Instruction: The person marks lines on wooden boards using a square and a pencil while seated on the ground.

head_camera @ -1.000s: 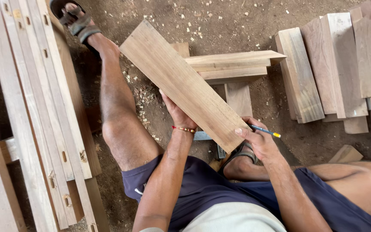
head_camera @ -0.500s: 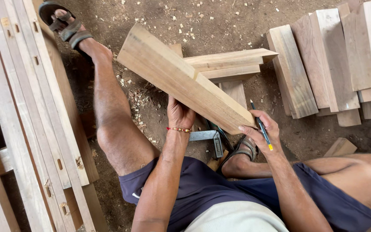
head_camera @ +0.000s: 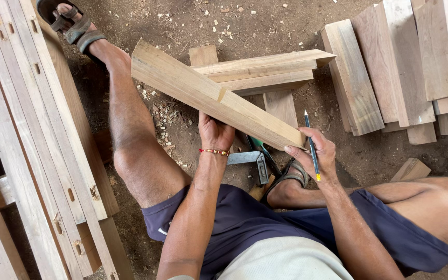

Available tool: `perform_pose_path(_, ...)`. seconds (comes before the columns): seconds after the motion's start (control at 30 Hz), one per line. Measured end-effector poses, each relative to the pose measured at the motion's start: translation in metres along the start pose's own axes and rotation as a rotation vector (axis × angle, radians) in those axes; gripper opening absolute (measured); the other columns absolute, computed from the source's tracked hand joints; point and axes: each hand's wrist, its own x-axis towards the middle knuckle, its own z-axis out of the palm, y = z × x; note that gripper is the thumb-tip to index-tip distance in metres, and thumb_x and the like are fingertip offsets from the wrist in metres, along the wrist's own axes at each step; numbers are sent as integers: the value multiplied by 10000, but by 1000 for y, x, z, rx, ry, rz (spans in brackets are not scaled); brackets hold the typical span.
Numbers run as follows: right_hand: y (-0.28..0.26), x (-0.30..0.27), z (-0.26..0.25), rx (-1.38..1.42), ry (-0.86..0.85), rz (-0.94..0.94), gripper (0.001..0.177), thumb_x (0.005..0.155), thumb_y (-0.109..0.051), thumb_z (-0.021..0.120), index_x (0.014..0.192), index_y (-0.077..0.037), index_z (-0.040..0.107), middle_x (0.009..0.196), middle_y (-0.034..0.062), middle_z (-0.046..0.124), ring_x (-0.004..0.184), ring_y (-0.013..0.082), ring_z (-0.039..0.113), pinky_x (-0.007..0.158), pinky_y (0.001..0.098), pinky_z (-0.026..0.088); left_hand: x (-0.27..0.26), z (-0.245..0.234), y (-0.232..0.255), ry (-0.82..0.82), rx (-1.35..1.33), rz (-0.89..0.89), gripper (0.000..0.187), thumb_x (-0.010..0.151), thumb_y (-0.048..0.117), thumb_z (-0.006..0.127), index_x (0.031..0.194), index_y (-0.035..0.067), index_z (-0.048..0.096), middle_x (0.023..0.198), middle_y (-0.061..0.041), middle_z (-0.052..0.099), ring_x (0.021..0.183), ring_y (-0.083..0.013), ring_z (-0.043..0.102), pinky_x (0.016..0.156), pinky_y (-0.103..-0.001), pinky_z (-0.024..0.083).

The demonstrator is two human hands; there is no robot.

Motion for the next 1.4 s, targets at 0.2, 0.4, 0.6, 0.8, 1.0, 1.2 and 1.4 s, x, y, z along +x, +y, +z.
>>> perform_pose_path(0.2, 2, -1, 2, 2, -3, 0, 528, 771, -314, 889, 1213, -110, 685, 1004, 58, 746, 874, 132, 727, 690, 279, 610, -1, 3, 0, 24, 10, 15, 475, 1024, 403, 587, 1301, 17, 590, 1294, -125, 650, 1233, -255, 614, 1110, -440, 486)
perform_pose_path(0.4, -4, 2, 0, 1, -34, -1, 512, 787, -322, 873, 1199, -88, 678, 1008, 69, 743, 907, 154, 727, 725, 298, 606, -14, 22, 3, 173, 174, 49, 668, 943, 566, 555, 1451, 146, 449, 1457, -132, 503, 1397, -304, 433, 1153, -539, 349)
perform_pose_path(0.6, 7, 12, -3, 27, -219, 183, 522, 845, -438, 787, 1182, -51, 692, 908, 127, 718, 789, 207, 693, 657, 357, 576, -17, 33, 8, -35, 599, 149, 1022, 692, 575, 832, 1511, 119, 423, 1525, -124, 458, 1421, -305, 383, 1137, -564, 332)
perform_pose_path(0.8, 5, 20, -9, 171, -31, 201, 581, 969, -535, 607, 1300, -59, 611, 1241, 174, 689, 1015, 231, 692, 808, 366, 622, -30, 58, 8, -157, 1017, 339, 851, 744, 438, 923, 1416, 53, 572, 1303, -135, 695, 1240, -300, 631, 1139, -528, 473)
perform_pose_path(1.0, 19, 51, -25, 710, 347, 270, 504, 1016, -519, 601, 1284, -95, 550, 1364, 193, 636, 1168, 269, 680, 845, 382, 635, -26, 95, 9, -557, 1738, 482, 615, 848, 366, 877, 1343, 78, 652, 1227, -122, 733, 1088, -247, 753, 899, -415, 667)
perform_pose_path(1.2, 51, 50, -19, 762, 483, 379, 406, 1002, -415, 611, 1245, -95, 553, 1389, 194, 611, 1159, 264, 655, 790, 384, 633, -6, 78, -26, -762, 2299, 602, 433, 773, 80, 752, 1199, 159, 731, 1099, -20, 746, 932, -211, 714, 851, -398, 558)
perform_pose_path(1.4, 88, 44, 17, 601, 310, 477, 444, 968, -265, 693, 1335, -60, 553, 1433, 215, 594, 1133, 264, 638, 861, 381, 599, 17, 13, -45, -766, 2489, 671, 396, 772, 41, 715, 1146, 169, 719, 1063, -22, 724, 956, -227, 671, 895, -422, 432)
